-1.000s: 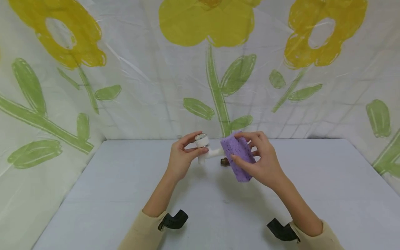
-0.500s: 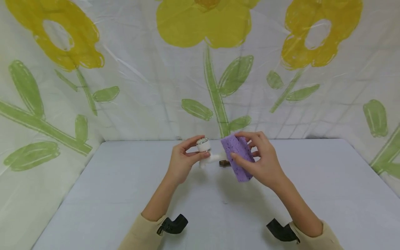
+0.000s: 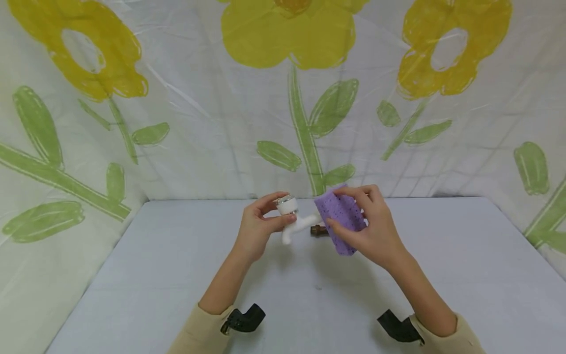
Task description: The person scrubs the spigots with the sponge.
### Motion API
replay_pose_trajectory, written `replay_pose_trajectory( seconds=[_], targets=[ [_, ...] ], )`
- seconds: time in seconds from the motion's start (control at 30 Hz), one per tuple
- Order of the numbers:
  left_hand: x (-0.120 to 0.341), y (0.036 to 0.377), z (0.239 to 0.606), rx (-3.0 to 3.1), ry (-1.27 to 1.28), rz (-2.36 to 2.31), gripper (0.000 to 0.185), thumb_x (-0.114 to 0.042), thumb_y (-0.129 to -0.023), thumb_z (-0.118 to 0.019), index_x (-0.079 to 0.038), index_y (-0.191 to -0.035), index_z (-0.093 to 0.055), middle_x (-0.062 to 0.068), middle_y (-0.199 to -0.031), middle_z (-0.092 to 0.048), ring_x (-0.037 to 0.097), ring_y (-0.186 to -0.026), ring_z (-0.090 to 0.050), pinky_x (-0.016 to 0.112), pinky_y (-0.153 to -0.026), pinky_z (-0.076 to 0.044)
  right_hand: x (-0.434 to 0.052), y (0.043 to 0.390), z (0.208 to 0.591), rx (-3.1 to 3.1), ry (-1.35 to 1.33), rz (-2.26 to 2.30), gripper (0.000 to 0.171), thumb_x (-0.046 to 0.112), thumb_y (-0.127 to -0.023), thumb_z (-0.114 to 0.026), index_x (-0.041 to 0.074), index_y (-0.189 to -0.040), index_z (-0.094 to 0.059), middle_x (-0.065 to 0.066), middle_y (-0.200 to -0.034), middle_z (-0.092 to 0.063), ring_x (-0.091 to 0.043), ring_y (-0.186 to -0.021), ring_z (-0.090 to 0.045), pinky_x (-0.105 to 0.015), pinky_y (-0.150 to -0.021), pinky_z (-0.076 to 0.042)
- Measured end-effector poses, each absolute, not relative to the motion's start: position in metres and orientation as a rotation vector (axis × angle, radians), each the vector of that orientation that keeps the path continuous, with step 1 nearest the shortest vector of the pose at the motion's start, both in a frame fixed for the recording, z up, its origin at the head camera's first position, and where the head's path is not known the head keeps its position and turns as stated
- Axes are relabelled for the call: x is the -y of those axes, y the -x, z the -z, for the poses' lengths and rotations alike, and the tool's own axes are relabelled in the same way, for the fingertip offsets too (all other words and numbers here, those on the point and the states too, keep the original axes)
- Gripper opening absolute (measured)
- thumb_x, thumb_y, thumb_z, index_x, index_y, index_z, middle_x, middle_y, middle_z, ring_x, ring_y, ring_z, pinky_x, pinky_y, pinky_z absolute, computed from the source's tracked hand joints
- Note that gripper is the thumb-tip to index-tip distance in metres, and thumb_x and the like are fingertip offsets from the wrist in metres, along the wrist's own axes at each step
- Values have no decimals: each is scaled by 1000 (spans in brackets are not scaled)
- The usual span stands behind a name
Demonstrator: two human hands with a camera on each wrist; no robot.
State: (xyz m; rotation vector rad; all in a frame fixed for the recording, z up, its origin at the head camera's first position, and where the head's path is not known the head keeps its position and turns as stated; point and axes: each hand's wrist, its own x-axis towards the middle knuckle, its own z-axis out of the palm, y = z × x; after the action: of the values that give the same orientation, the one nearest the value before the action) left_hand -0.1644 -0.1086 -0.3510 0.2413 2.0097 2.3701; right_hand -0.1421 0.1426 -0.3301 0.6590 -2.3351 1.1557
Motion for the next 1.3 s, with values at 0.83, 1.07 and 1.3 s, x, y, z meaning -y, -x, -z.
replay_pose_trajectory(
  seconds=[0.83, 1.07, 1.3],
  targets=[
    [106, 162, 351, -1884, -320, -2430, 56, 18, -91, -68, 7, -145, -57, 12, -118, -68, 13, -87, -76, 31, -79, -65, -126, 140, 343, 2229, -656, -746, 55, 17, -74, -92, 16, -124, -71, -20, -113, -51, -31, -85, -58, -36, -51, -53],
    [106, 162, 348, -1843, -249, -2460, 56, 19, -91, -68, 5, -144, -58, 9, -113, -72, 14, -90, -75, 32, -77, -66, -123, 141, 345, 2208, -685, -724, 55, 16, -72, -94, 14, -122, -71, -21, -113, -51, -32, -84, -58, -36, -50, -53],
    [110, 164, 348, -1905, -266, -2384, 57, 16, -92, -69, 4, -147, -57, 15, -112, -76, 15, -89, -75, 31, -72, -66, -118, 140, 351, 2225, -708, -755, 54, 17, -74, -93, 16, -124, -71, -18, -114, -51, -27, -85, -56, -32, -52, -52]
  ],
)
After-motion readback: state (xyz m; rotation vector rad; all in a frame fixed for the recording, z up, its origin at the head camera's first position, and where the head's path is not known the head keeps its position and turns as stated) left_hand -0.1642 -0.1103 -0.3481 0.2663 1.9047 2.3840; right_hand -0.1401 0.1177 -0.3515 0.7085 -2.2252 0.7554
